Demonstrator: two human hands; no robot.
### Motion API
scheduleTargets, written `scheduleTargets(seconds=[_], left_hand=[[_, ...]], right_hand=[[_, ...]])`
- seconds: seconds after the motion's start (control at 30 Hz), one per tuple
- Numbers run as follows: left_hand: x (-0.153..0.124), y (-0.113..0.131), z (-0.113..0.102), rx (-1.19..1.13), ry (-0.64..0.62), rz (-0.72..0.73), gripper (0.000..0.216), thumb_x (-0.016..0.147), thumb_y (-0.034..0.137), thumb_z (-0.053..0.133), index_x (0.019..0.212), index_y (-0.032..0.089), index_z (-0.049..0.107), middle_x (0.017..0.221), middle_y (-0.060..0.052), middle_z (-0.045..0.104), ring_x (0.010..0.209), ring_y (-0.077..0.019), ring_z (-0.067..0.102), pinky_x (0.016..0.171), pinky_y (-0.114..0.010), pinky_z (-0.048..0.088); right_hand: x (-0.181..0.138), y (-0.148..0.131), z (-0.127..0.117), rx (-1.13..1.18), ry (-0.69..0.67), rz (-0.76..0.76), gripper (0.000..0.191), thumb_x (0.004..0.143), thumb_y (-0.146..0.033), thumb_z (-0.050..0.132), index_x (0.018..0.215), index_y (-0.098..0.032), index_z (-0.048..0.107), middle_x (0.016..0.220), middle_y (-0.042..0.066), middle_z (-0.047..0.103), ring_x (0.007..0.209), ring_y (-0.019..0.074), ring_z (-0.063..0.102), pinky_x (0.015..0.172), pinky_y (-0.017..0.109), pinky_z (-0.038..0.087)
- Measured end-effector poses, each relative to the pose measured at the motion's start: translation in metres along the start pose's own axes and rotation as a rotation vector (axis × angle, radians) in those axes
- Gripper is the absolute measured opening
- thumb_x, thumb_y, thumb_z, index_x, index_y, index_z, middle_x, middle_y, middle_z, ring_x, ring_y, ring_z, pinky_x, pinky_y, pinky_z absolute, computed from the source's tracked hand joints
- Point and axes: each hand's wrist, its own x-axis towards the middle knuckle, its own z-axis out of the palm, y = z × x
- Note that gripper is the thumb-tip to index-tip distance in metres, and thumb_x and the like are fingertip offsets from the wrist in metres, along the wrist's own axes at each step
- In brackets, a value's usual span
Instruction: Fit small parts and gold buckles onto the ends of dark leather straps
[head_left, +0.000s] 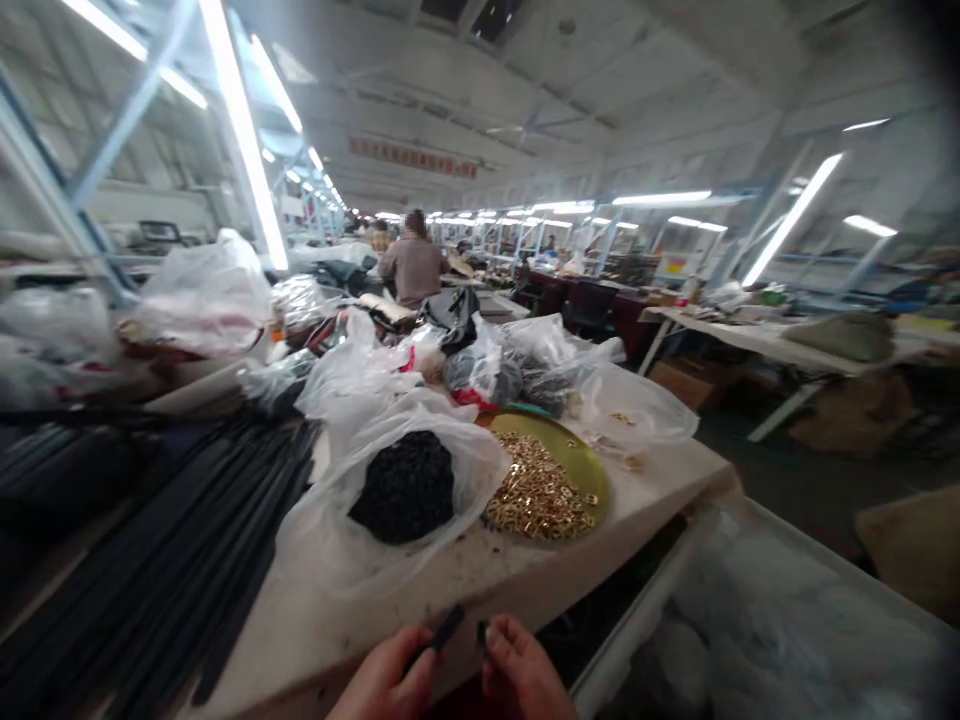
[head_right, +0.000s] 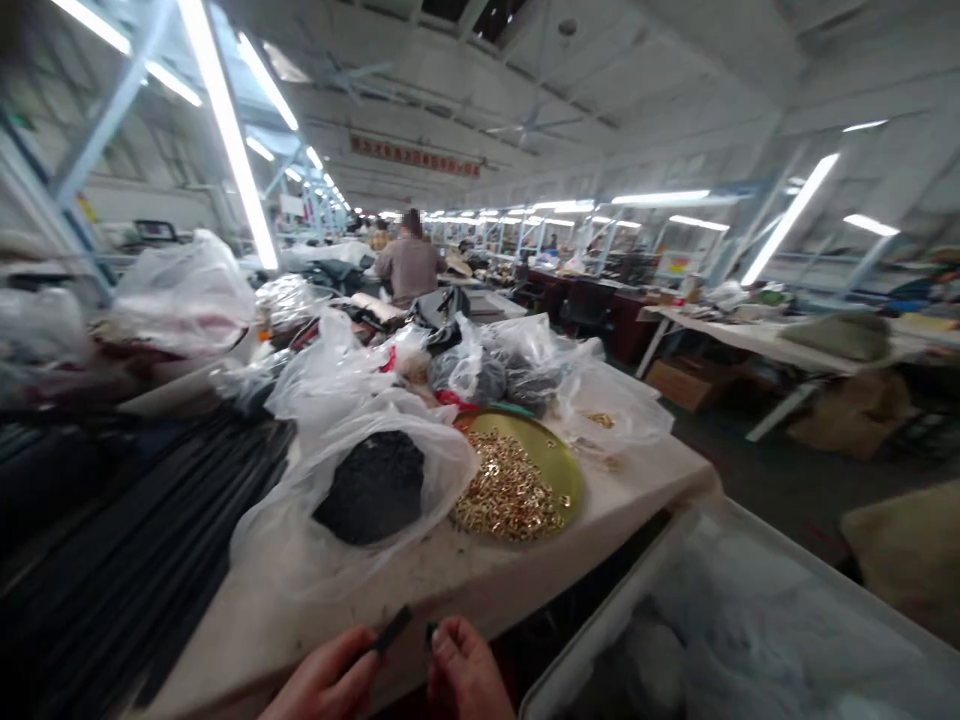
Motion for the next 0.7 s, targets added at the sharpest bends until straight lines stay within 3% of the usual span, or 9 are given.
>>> scheduleTargets(seconds=[0.13, 0.37, 0.53, 0.7], left_hand=[[-0.005, 0.008, -0.002, -0.157, -0.096, -0.062, 0.025, 0.081, 0.035, 0.035, 0.08, 0.015, 0.05, 0.057, 0.002, 0.055, 0.043, -0.0084, 0.043, 0.04, -0.018, 0.03], [-0.005, 0.022, -0.005, -0.145, -0.146, -0.104, 0.026, 0.082, 0.035, 0.034, 0.075, 0.016, 0.05, 0.058, 0.001, 0.058, 0.042, -0.0084, 0.043, 0.04, -0.018, 0.031], [-0.001, 0.026, -0.003, 0.146, -0.072, -0.065, 0.026, 0.082, 0.028, 0.033, 0.067, 0.017, 0.051, 0.058, 0.0, 0.058, 0.049, -0.0113, 0.048, 0.048, -0.021, 0.033], [-0.001, 0.02, -0.001, 0.482, 0.037, 0.021, 0.029, 0.084, 0.028, 0.033, 0.069, 0.018, 0.055, 0.063, -0.002, 0.059, 0.058, -0.0143, 0.051, 0.052, -0.025, 0.027]], right_hand=[[0.001, -0.007, 0.002, 0.138, 0.125, 0.065, 0.03, 0.064, -0.04, 0.073, 0.077, -0.017, 0.058, 0.067, -0.003, 0.057, 0.054, 0.0067, 0.048, 0.053, 0.019, 0.039], [0.004, -0.018, 0.009, 0.143, 0.134, 0.144, 0.023, 0.064, -0.035, 0.073, 0.075, -0.019, 0.061, 0.072, -0.002, 0.057, 0.056, 0.0083, 0.047, 0.054, 0.021, 0.041], [0.008, -0.01, 0.007, 0.052, 0.092, 0.124, 0.023, 0.069, -0.039, 0.067, 0.075, -0.019, 0.057, 0.063, -0.004, 0.052, 0.055, 0.0087, 0.044, 0.054, 0.021, 0.036], [0.006, -0.007, 0.005, -0.297, 0.082, -0.03, 0.025, 0.077, -0.044, 0.057, 0.075, -0.019, 0.056, 0.06, -0.003, 0.052, 0.057, 0.0113, 0.045, 0.057, 0.024, 0.036]])
